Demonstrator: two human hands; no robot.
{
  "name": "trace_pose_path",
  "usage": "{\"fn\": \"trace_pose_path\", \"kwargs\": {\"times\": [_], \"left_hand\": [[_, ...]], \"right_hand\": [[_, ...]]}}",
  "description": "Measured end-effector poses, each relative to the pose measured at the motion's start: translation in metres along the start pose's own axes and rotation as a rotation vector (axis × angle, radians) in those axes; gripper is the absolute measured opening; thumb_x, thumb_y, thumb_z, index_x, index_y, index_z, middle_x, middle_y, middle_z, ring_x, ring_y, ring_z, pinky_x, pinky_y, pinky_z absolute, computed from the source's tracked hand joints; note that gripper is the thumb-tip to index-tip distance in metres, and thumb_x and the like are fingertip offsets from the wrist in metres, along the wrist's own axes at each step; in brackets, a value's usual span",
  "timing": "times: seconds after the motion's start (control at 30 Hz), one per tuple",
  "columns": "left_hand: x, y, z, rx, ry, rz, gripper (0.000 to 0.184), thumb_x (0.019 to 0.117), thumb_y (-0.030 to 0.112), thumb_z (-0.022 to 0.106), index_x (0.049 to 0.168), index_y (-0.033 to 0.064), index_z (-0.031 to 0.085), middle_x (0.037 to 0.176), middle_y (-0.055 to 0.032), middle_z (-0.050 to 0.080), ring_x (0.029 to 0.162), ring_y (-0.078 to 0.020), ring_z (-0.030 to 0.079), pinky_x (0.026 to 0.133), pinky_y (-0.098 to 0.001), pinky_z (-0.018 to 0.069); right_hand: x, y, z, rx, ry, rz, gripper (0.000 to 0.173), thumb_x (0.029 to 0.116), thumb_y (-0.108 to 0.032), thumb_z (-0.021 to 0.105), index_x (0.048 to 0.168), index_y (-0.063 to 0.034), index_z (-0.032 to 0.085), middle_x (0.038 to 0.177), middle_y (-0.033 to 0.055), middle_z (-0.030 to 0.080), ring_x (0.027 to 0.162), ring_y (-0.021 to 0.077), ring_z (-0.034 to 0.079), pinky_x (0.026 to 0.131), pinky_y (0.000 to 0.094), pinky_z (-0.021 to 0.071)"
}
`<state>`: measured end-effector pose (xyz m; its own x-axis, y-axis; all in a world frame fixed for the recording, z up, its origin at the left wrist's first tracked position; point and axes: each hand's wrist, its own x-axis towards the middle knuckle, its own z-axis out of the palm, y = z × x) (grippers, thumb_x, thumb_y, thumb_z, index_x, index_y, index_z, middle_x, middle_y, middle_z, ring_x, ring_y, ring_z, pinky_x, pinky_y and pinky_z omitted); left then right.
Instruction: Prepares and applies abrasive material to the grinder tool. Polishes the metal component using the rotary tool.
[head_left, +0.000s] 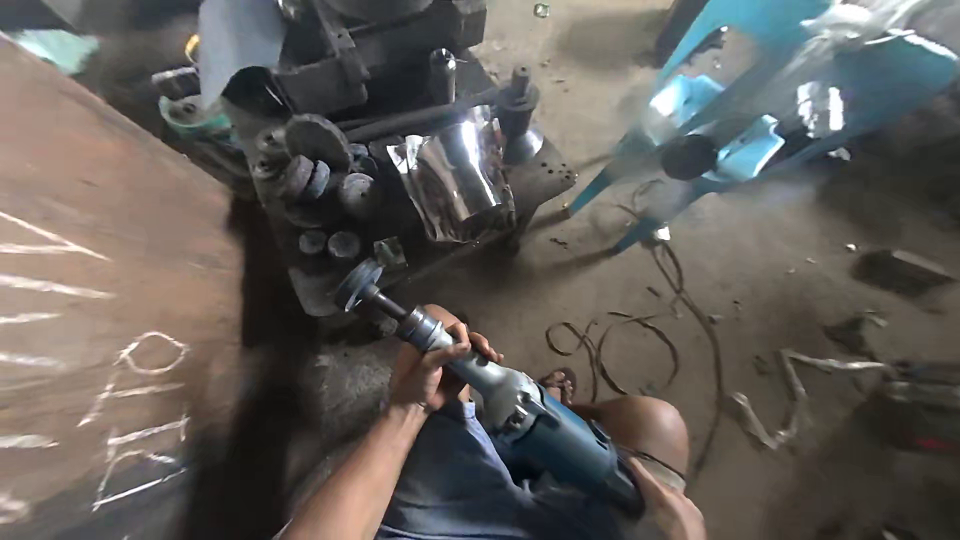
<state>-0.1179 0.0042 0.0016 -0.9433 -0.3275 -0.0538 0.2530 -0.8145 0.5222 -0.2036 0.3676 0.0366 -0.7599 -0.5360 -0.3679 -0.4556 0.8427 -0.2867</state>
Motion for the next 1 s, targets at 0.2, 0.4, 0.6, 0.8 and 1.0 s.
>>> {"fn": "trace_pose_path", "kwargs": {"times": [0.2, 0.4, 0.6, 0.8, 1.0], "left_hand": [[0.0001, 0.0006, -0.0012, -0.013, 0.002, -0.011, 0.012, 0.0916, 0.016, 0.07, 0.094, 0.0051, 0.066, 0.1, -0.0192, 0.071, 0.099, -0.0364, 0.07, 0.096, -0.0553, 0.0537], [-0.0001, 0.001, -0.0003, -0.012, 0.012, -0.014, 0.013, 0.0908, 0.017, 0.072, 0.094, 0.0058, 0.066, 0.1, -0.0186, 0.071, 0.099, -0.0351, 0.07, 0.095, -0.0541, 0.0544], [0.001, -0.0009, -0.0016, -0.032, 0.001, -0.017, 0.013, 0.0907, 0.017, 0.071, 0.094, 0.0059, 0.066, 0.099, -0.0177, 0.07, 0.099, -0.0345, 0.069, 0.096, -0.054, 0.0535], [0.001, -0.0001, -0.0012, -0.014, 0.009, -0.01, 0.014, 0.0898, 0.018, 0.073, 0.094, 0.0053, 0.067, 0.1, -0.0187, 0.071, 0.098, -0.0346, 0.07, 0.096, -0.0539, 0.0544], [0.0023, -0.0022, -0.0052, -0.027, -0.033, -0.002, 0.014, 0.092, 0.018, 0.071, 0.096, 0.005, 0.067, 0.1, -0.0194, 0.071, 0.1, -0.0364, 0.07, 0.097, -0.0569, 0.0529]], "right_hand": [[0.0005, 0.0007, 0.0008, -0.023, 0.0, -0.005, 0.051, 0.0697, -0.03, 0.083, 0.111, -0.0031, 0.071, 0.09, 0.0211, 0.075, 0.083, 0.0456, 0.073, 0.07, 0.0679, 0.0532], [0.0006, 0.0016, 0.0019, -0.026, 0.023, -0.018, 0.049, 0.0673, -0.031, 0.084, 0.106, -0.0034, 0.071, 0.086, 0.0195, 0.074, 0.08, 0.0434, 0.073, 0.067, 0.0657, 0.0538], [0.0004, 0.0027, 0.0029, -0.026, 0.023, -0.015, 0.05, 0.0679, -0.03, 0.083, 0.11, -0.0046, 0.072, 0.087, 0.0189, 0.075, 0.081, 0.0424, 0.074, 0.068, 0.0658, 0.0545], [-0.0001, 0.002, 0.0022, -0.016, 0.016, -0.001, 0.051, 0.0669, -0.029, 0.084, 0.111, -0.0069, 0.072, 0.088, 0.0172, 0.075, 0.082, 0.0414, 0.074, 0.07, 0.0666, 0.0546], [0.0001, 0.0023, 0.0016, -0.019, 0.006, 0.007, 0.052, 0.0677, -0.032, 0.084, 0.112, -0.0067, 0.072, 0.089, 0.0181, 0.075, 0.082, 0.0421, 0.073, 0.07, 0.0669, 0.054]]}}
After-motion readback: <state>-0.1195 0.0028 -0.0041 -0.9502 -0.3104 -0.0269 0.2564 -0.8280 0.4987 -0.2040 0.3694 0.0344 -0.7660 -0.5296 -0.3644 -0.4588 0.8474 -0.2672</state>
